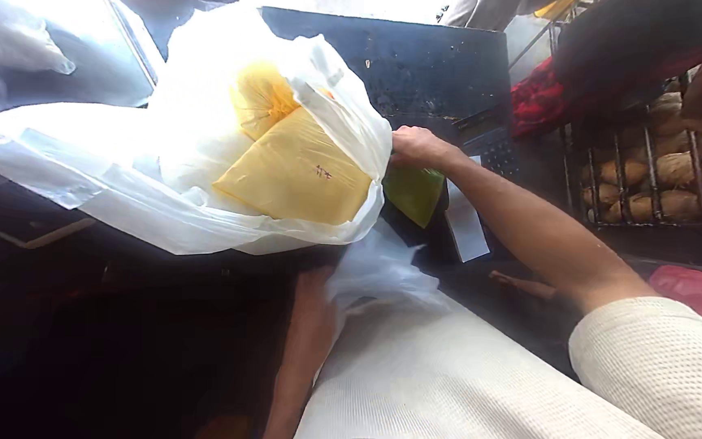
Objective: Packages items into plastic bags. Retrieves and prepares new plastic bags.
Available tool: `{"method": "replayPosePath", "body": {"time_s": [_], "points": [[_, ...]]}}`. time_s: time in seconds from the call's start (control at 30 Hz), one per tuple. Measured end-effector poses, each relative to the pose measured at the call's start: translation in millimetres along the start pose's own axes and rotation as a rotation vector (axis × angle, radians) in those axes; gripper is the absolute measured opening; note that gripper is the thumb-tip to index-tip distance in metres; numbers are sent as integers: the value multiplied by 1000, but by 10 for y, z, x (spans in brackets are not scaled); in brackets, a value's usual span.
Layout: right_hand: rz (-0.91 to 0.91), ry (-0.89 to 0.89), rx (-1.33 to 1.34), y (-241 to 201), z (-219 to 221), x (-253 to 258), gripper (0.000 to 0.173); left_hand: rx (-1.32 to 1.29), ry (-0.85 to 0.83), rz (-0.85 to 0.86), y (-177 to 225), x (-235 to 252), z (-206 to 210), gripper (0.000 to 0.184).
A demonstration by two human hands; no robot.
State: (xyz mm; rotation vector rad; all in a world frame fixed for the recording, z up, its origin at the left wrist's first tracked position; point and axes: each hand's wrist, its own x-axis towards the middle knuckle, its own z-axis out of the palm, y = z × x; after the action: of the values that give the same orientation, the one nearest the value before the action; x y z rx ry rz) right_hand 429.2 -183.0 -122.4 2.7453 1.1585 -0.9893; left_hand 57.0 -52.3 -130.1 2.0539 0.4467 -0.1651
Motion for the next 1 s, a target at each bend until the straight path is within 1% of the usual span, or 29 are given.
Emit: {"method": "replayPosePath", "body": {"time_s": [0.03, 0.07, 0.13, 0.2, 0.23, 0.27, 0.33, 0.37, 0.43, 0.47, 0.5, 0.57, 0.63, 0.7, 0.8, 0.87, 0.9, 0.93, 1.0], "points": [[-100, 29, 89, 20, -18, -94, 23, -44, 48, -53, -39, -77, -44, 34], [-206, 69, 179, 53, -31, -231, 20, -146, 65, -72, -44, -143, -93, 28], [-377, 186, 339, 147, -10, -629, 17, -459, -12, -33, 98, -214, -157, 22], [-458, 365, 507, 279, 115, -1056, 24, -652, -132, 7, 326, -154, -142, 18], [-506, 461, 623, 330, 196, -1244, 30, -672, -153, 10, 445, -70, -106, 16], [-574, 550, 773, 349, 261, -1402, 31, -642, -147, 10, 554, 38, -65, 15], [-749, 707, 1074, 296, 274, -1666, 20, -547, -103, 1, 722, 277, 21, 18], [-832, 782, 1205, 223, 195, -1816, 16, -533, -67, -7, 771, 396, 91, 21], [-994, 866, 1490, 84, 7, -2155, 11, -575, 17, -39, 798, 624, 317, 22], [-1041, 871, 1668, 44, -18, -2329, 9, -621, 39, -44, 799, 738, 442, 22], [-1050, 900, 1812, -2, -13, -2483, 12, -668, 43, -46, 819, 842, 551, 24], [-1025, 939, 1938, -90, 27, -2694, 17, -717, 28, -55, 880, 953, 712, 27], [-1001, 933, 1908, -184, 107, -2731, 13, -727, 18, -66, 949, 970, 783, 26], [-947, 893, 1894, -265, 340, -2637, 14, -707, 1, -72, 960, 944, 823, 25], [-745, 861, 1854, -284, 855, -2331, 21, -583, -11, -42, 838, 855, 865, 28], [-580, 936, 1903, -361, 1172, -1972, 25, -496, -35, -1, 678, 718, 865, 31], [-475, 1002, 1923, -425, 1294, -1780, 27, -465, -63, 10, 592, 613, 845, 34], [-346, 1090, 1923, -506, 1385, -1614, 27, -434, -86, -1, 511, 486, 800, 36], [-92, 1325, 1919, -615, 1457, -1353, 27, -364, -137, -8, 427, 259, 647, 30]]}}
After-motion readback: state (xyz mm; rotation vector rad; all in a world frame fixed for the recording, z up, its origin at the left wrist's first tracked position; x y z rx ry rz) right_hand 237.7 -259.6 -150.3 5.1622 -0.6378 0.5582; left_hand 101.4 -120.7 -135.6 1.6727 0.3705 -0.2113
